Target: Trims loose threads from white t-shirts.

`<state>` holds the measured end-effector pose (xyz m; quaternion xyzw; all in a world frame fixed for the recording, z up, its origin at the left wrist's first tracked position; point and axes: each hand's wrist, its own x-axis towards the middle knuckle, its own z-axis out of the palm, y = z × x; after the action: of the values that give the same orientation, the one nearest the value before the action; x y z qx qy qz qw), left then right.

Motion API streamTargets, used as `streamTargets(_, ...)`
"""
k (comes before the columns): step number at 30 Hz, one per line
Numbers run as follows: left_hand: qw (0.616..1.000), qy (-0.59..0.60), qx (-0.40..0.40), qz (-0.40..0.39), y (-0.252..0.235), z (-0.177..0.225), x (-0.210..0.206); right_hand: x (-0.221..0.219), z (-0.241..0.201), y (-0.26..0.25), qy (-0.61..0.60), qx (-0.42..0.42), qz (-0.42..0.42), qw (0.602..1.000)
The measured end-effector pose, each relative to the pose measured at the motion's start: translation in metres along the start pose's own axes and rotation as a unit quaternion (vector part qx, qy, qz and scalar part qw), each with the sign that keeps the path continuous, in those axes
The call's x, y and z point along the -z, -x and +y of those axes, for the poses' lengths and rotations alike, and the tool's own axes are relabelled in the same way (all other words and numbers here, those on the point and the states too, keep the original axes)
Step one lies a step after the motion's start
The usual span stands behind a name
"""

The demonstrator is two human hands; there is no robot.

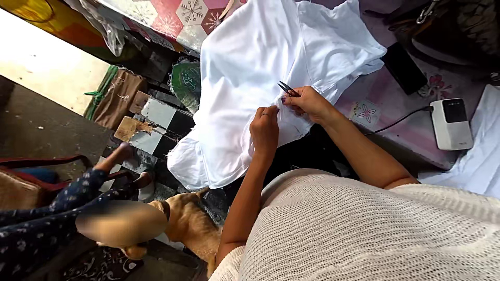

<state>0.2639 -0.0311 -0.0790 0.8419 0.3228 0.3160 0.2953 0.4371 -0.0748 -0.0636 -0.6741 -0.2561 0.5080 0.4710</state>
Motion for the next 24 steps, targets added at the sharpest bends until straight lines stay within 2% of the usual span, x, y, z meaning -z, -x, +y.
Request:
streamTargets(5, 0.988, 0.112, 0.105, -0.025, 0.004, -0.009, 0.013, -0.004, 0.002, -0.003, -0.031, -0.012, -0.009, 0.999)
streamTargets(10, 0.998, 0.031, 0.06, 0.017, 0.005, -0.018, -0.003, -0.014, 0.0, -0.005, -0.023, -0.008, -0.016, 1.0)
streamTargets(12, 0.994, 0.078, 0.082, 0.009, 0.005, -0.022, 0.0, -0.011, 0.002, -0.005, -0.021, 0.016, -0.018, 1.0)
streamTargets(13, 0.983, 0.135, 0.124, -0.017, 0.005, -0.022, 0.006, -0.006, 0.002, -0.003, -0.022, 0.028, -0.022, 0.999)
streamTargets(16, 0.914, 0.299, 0.26, -0.084, 0.007, -0.022, 0.027, 0.01, -0.008, 0.012, -0.046, 0.025, -0.046, 0.998)
streamTargets(20, 0.863, 0.397, 0.298, -0.093, 0.009, -0.023, 0.035, 0.019, -0.023, 0.044, -0.032, -0.006, -0.132, 0.991)
streamTargets(24, 0.823, 0.462, 0.318, -0.089, 0.007, -0.019, 0.037, 0.012, -0.011, 0.048, -0.018, -0.068, -0.215, 0.974)
